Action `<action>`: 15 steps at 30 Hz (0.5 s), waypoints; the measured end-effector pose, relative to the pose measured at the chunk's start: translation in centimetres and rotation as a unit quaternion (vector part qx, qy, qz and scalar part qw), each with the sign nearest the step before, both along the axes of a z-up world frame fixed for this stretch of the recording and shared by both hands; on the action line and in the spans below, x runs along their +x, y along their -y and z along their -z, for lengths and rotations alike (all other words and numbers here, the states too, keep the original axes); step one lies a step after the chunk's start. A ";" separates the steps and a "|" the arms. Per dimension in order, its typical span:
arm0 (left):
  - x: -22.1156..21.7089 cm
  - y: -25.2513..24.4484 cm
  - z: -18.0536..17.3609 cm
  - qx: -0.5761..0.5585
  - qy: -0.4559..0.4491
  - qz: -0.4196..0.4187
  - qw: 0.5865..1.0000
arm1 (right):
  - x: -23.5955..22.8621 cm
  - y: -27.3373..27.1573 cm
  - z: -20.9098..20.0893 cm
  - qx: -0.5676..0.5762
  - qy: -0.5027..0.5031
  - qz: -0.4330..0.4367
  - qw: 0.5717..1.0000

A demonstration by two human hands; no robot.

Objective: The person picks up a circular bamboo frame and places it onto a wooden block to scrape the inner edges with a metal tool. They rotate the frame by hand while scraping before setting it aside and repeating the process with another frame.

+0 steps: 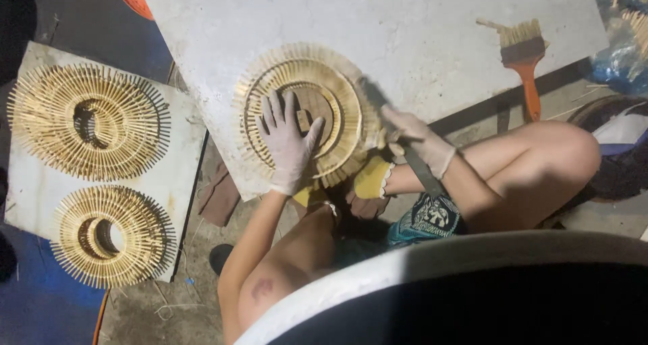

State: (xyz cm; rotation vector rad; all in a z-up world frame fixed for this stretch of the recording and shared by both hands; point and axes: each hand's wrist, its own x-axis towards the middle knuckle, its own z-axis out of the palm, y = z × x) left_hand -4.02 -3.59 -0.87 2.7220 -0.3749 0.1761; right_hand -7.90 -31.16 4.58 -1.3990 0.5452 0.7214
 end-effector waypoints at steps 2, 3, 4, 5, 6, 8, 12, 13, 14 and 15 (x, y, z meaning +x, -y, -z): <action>-0.2 0.0 0.6 -0.016 -0.010 -0.032 0.999 | -0.1 0.2 -1.6 -0.021 -0.025 0.030 0.999; -0.3 -0.3 0.7 -0.043 -0.029 -0.048 0.997 | -0.4 0.5 -1.6 0.013 0.001 0.073 0.997; -0.4 -0.5 0.8 -0.070 -0.048 -0.065 0.994 | -0.8 0.8 -1.7 0.046 0.025 0.116 0.992; 0.3 -0.7 -0.6 -0.071 -0.046 -0.067 0.994 | -0.7 1.3 -1.6 0.046 0.027 0.113 0.992; 1.0 -1.0 -1.9 -0.057 -0.046 -0.038 0.997 | -0.6 1.8 -1.6 0.009 0.043 0.095 0.994; 1.9 -1.7 -2.5 -0.043 -0.055 -0.007 0.998 | -1.0 2.8 -1.2 -0.029 0.050 0.079 0.995; 3.0 -3.6 -0.8 0.006 -0.026 0.108 0.994 | -0.5 2.6 0.8 -0.219 0.211 0.022 0.952; 2.8 -3.7 -0.5 0.000 -0.019 0.124 0.992 | -0.4 2.3 1.7 -0.371 0.253 -0.030 0.893; 2.3 -3.2 -0.4 0.000 -0.022 0.122 0.992 | -0.7 2.1 2.4 -0.370 0.251 -0.032 0.894; 2.2 -2.9 -0.4 -0.007 -0.017 0.103 0.994 | -0.6 1.9 3.1 -0.399 0.331 -0.012 0.855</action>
